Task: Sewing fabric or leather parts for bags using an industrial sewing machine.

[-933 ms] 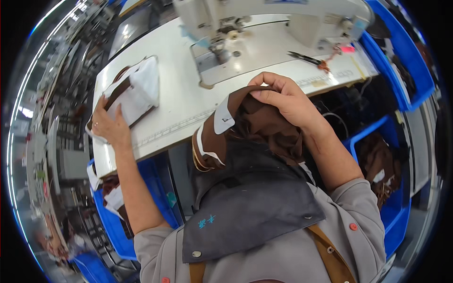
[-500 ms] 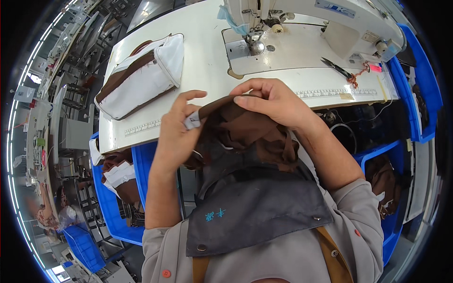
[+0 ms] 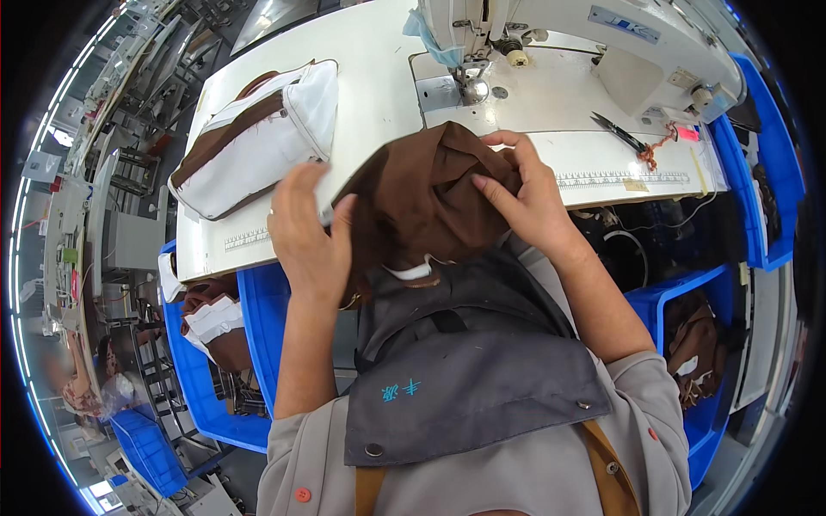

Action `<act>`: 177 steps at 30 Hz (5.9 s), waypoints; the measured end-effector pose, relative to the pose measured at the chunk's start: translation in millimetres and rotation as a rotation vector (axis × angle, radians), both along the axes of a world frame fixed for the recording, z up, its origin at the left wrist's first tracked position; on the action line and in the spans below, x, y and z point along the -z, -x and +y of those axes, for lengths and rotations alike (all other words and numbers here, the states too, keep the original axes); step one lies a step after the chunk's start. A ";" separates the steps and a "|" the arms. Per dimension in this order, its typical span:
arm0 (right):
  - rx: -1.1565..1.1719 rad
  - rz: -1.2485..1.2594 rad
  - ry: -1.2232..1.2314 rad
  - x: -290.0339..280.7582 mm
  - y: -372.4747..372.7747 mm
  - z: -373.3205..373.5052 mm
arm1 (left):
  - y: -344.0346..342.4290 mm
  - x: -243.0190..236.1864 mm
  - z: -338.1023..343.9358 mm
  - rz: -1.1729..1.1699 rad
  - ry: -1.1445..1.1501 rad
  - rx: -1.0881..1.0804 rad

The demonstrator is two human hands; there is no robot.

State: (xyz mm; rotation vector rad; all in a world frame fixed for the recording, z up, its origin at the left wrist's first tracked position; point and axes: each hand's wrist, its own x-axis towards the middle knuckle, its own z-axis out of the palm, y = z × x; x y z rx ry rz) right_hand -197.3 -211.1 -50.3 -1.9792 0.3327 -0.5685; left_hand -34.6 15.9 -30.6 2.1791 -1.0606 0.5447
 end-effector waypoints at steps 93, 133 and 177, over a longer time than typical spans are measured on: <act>0.073 -0.284 -0.589 19.4 -27.7 -38.5 | -37.9 24.9 45.5 0.691 0.401 0.273; -0.221 0.000 0.047 -1.9 -145.3 84.2 | -44.1 24.5 28.1 -0.027 0.069 -0.112; -0.298 -0.104 -0.303 -6.8 -187.0 31.6 | -91.2 -13.1 -19.8 0.199 0.181 0.192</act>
